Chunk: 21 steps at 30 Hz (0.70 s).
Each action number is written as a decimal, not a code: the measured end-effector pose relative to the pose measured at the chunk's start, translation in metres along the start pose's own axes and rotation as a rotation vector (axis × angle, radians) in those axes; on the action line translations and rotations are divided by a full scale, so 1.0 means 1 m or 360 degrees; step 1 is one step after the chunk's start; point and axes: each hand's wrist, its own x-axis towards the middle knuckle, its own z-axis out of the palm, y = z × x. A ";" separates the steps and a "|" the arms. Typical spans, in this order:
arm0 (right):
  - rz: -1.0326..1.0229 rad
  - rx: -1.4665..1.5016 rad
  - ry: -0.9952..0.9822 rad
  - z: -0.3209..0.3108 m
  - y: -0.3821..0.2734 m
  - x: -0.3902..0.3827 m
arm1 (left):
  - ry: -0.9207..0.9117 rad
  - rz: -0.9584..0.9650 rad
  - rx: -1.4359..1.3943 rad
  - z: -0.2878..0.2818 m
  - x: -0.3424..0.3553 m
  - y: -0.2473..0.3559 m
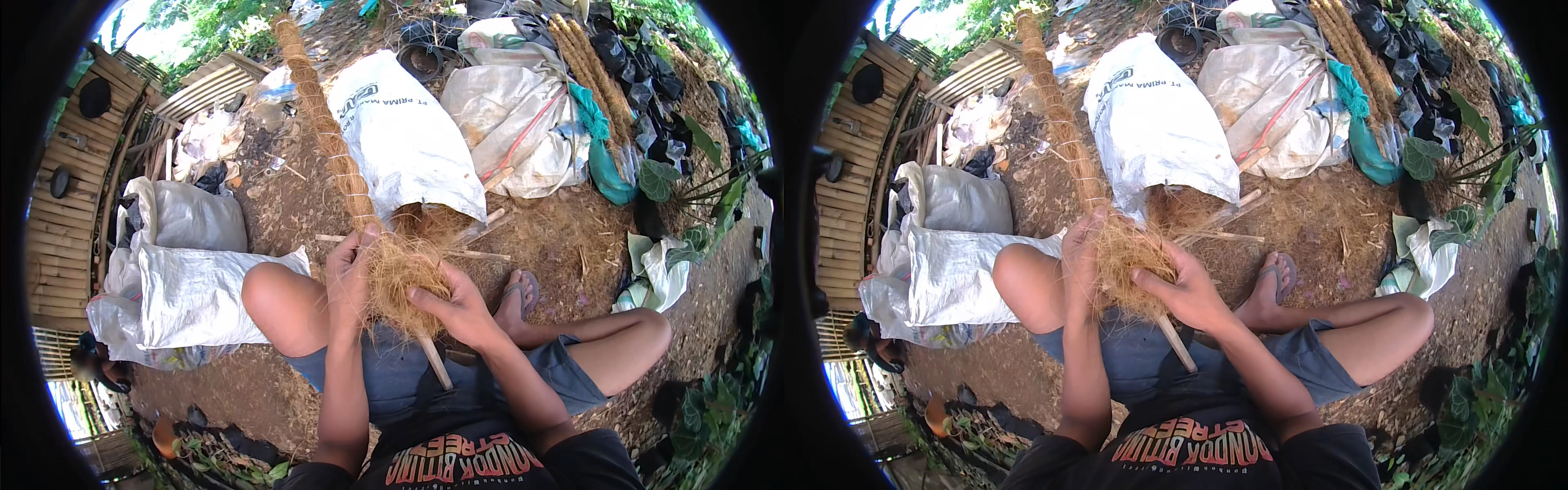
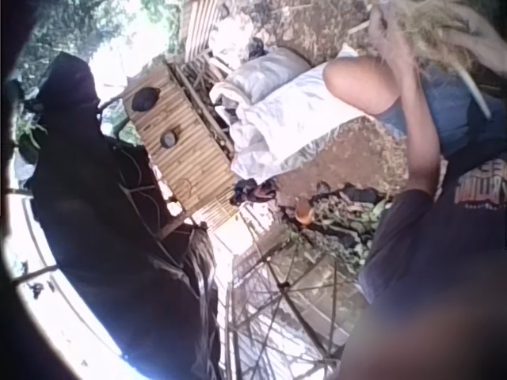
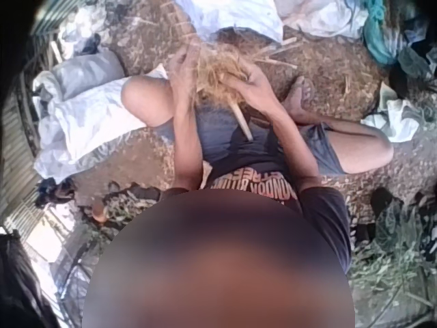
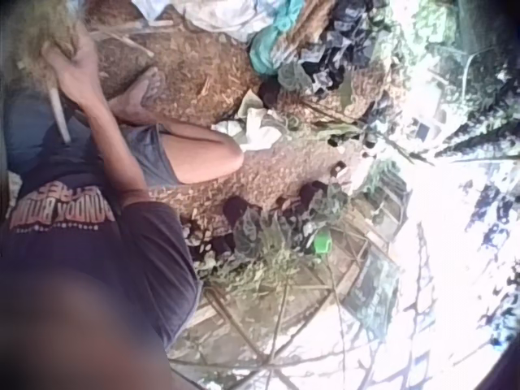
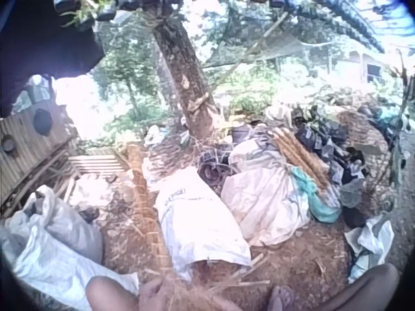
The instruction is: The person sits on the ground and weaves a bundle of fibrous material around a long wooden stick using a thin string. They repeatedly wrap the string around the fiber and stick to secure the bundle in place.
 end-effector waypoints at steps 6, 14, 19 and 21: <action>-0.0303 -0.0489 0.0316 0.005 0.012 0.002 | 0.0087 0.0069 0.0175 -0.002 0.003 -0.007; -0.0588 -0.1105 0.0603 0.007 0.019 0.003 | 0.0060 0.0229 0.0208 -0.002 0.009 -0.015; -0.0393 -0.0916 0.0416 0.011 0.014 -0.002 | 0.0131 0.0188 0.0360 0.000 0.009 -0.014; -0.0479 -0.1174 0.0457 0.015 0.015 -0.002 | 0.0149 0.0228 0.0407 0.001 0.010 -0.013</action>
